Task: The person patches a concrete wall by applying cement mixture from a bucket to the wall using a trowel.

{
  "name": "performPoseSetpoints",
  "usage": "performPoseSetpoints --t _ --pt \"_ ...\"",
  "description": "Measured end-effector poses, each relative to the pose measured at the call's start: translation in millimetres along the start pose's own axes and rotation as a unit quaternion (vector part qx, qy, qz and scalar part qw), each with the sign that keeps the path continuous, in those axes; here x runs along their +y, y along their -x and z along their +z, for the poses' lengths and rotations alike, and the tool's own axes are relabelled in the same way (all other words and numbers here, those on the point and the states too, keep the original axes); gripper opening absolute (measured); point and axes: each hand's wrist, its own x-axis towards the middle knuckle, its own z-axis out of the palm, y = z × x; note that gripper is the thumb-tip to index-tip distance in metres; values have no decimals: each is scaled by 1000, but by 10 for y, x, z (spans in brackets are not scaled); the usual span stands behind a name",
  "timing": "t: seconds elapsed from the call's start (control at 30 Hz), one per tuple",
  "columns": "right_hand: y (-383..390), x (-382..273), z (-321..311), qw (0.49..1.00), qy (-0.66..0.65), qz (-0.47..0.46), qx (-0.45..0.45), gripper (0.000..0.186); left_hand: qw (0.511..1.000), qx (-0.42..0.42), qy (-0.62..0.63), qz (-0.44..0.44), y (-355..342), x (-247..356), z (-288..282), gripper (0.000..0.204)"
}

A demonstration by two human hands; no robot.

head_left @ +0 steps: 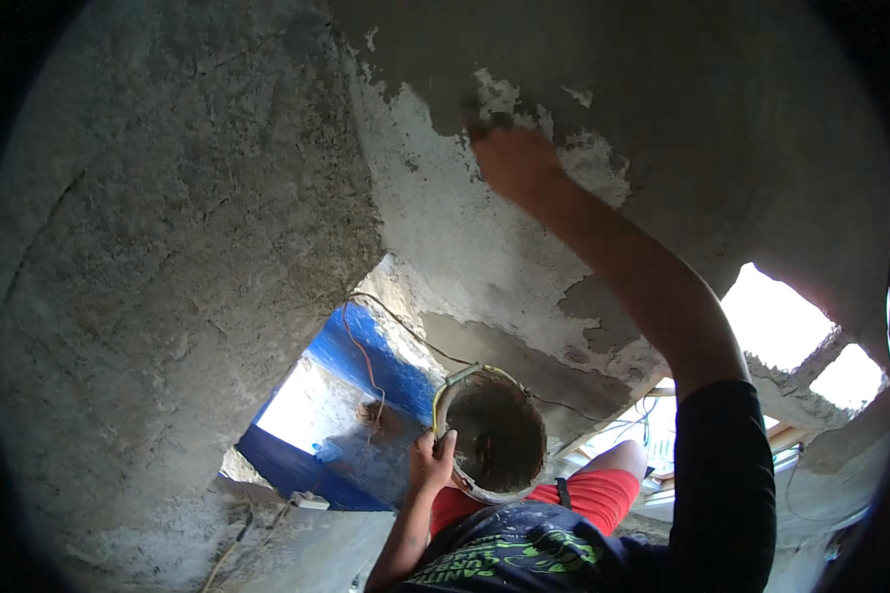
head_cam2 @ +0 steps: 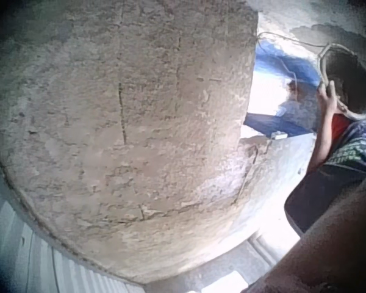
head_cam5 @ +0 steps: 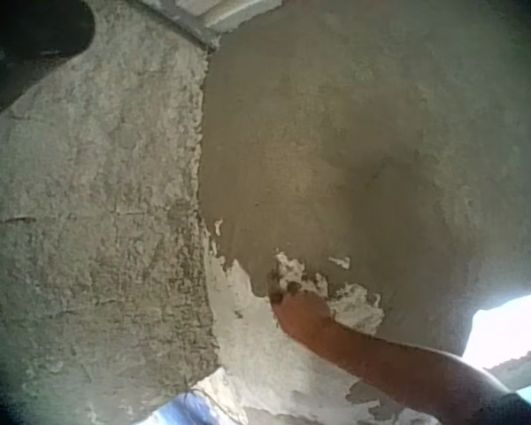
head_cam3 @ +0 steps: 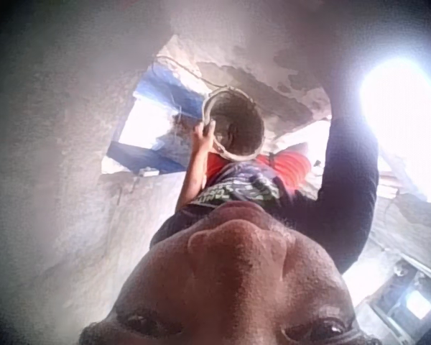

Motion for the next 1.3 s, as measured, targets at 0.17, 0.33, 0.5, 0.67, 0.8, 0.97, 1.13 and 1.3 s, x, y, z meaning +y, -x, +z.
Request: performPoseSetpoints --t 0.17,0.33,0.5,0.67,0.8,0.97,1.13,1.3 --pt "659 -240 64 994 -21 -43 -99 70 1000 31 3 1 39 -55 -44 35" --pt "639 45 -335 1000 -15 -5 -6 74 999 31 -10 -3 43 25 -67 36" --pt "663 309 -217 999 40 35 12 66 1000 5 -4 -13 -36 72 -82 36" --pt "1370 62 -296 996 39 40 -64 61 1000 22 -17 -8 6 21 -152 37" --pt "1207 -54 -703 992 -37 8 -120 66 999 40 -28 -15 -21 4 -142 37" --pt "351 116 -774 997 -44 26 53 64 999 16 -33 -29 -18 16 -53 44" --pt "641 5 51 999 21 24 31 56 997 -36 -18 -60 5 -14 38 37" --pt "1461 -28 468 979 -179 38 -89 75 999 9 7 -50 67 8 -109 32"
